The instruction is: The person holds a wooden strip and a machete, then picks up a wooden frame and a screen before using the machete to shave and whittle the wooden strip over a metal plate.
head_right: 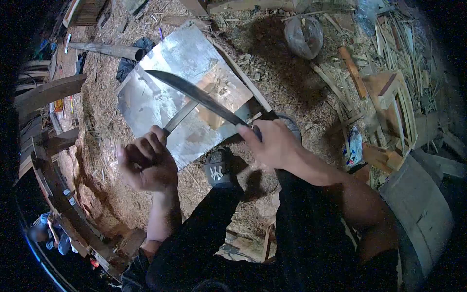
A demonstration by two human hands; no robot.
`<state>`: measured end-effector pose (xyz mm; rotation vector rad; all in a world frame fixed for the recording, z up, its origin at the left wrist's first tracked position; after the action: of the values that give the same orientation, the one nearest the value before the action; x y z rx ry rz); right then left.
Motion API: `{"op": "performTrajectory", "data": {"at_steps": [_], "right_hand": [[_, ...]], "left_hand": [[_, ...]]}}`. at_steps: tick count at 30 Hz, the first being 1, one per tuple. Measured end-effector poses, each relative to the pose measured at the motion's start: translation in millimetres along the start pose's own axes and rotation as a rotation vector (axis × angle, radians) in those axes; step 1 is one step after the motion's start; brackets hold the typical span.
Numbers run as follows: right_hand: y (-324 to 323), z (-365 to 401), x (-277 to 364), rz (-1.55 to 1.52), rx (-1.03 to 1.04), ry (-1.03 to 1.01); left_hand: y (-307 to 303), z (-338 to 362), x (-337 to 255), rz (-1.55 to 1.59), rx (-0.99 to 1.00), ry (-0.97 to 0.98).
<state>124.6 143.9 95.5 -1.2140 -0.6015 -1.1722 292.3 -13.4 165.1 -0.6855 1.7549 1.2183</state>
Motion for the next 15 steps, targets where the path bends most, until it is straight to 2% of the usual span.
{"op": "performTrajectory", "data": {"at_steps": [1, 2, 4, 6, 8, 10, 12, 14, 15], "right_hand": [[1, -3, -5, 0.11, -0.022, 0.116], [-2, -2, -6, 0.114, -0.028, 0.115], [-3, 8, 6, -0.118, -0.063, -0.124], [-3, 6, 4, -0.116, -0.038, -0.174], [6, -2, -17, 0.052, -0.079, 0.234], [-7, -2, -10, 0.007, -0.134, 0.192], [-12, 15, 7, -0.122, -0.089, -0.137], [-3, 12, -1, -0.079, -0.063, -0.174], [3, 4, -11, -0.04, -0.114, -0.003]], "left_hand": [[-1, -1, -1, 0.005, 0.008, -0.014], [-2, -4, 0, 0.01, 0.017, -0.03], [-2, -3, -1, -0.012, 0.066, -0.011], [1, -2, -1, -0.04, 0.068, -0.017], [0, -1, -3, -0.032, 0.064, -0.031], [1, -6, 1, -0.022, 0.064, -0.044], [1, -3, -2, -0.027, 0.076, -0.046], [1, -3, -3, -0.038, 0.033, -0.049], [2, -4, -3, -0.029, 0.041, -0.057]]}}
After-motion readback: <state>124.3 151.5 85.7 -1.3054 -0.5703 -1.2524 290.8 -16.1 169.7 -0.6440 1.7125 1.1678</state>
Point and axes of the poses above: each hand's wrist, its own z-axis away from the middle knuckle, its own y-axis out of the palm, x = y × z, the point moved 2 cm from there along -z, towards the middle knuckle, and after that the axes turned 3 degrees about x, right-handed, at the moved point
